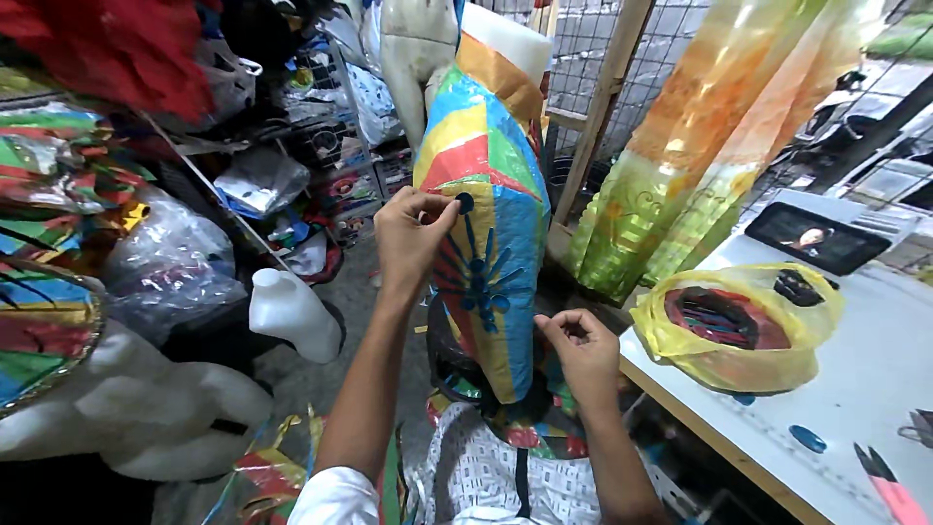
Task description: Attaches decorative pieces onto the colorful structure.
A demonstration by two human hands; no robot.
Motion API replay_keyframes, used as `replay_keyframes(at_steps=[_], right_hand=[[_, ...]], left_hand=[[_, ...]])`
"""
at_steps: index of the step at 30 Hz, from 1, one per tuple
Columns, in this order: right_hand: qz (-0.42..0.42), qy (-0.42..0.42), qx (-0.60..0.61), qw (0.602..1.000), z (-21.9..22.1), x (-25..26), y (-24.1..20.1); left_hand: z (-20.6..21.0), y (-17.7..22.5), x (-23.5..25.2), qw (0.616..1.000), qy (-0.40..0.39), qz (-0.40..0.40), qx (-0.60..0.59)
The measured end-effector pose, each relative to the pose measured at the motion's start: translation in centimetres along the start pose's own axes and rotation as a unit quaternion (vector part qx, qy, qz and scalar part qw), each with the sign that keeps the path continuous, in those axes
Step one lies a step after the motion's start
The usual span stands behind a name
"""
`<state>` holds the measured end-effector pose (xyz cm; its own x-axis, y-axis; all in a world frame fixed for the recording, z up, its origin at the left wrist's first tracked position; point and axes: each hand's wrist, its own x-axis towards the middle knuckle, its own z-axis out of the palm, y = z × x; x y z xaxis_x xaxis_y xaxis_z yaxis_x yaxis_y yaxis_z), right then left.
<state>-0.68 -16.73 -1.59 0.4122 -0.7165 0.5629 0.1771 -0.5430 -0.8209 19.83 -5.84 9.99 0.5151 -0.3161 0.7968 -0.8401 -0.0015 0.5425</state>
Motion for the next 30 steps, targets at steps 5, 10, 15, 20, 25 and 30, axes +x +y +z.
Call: replay_keyframes(at_steps=[5,10,15,20,25,30], right_hand=[[0.007,-0.002,0.003,1.000,0.1,0.1,-0.1],[-0.003,-0.005,0.009,1.000,0.3,0.0,0.0],[-0.009,-0.007,0.009,1.000,0.5,0.2,-0.7],[-0.018,-0.010,0.015,1.000,0.7,0.3,-1.0],[-0.016,-0.009,0.012,1.000,0.2,0.1,-0.6],[-0.016,-0.009,0.004,1.000,-0.3,0.0,0.0]], left_hand=[[0.2,-0.3,0.4,1.000,-0.003,0.007,0.026],[0.5,-0.8,0.4,0.999,0.006,0.030,0.044],[0.9,-0.9,0.1,0.998,0.024,0.024,0.045],[1.2,-0.9,-0.1,0.998,0.036,0.022,0.042],[-0.6,-0.5,1.0,0.996,-0.016,0.058,0.071],[-2.2,-0.5,4.0,0.973,-0.181,0.120,0.080]])
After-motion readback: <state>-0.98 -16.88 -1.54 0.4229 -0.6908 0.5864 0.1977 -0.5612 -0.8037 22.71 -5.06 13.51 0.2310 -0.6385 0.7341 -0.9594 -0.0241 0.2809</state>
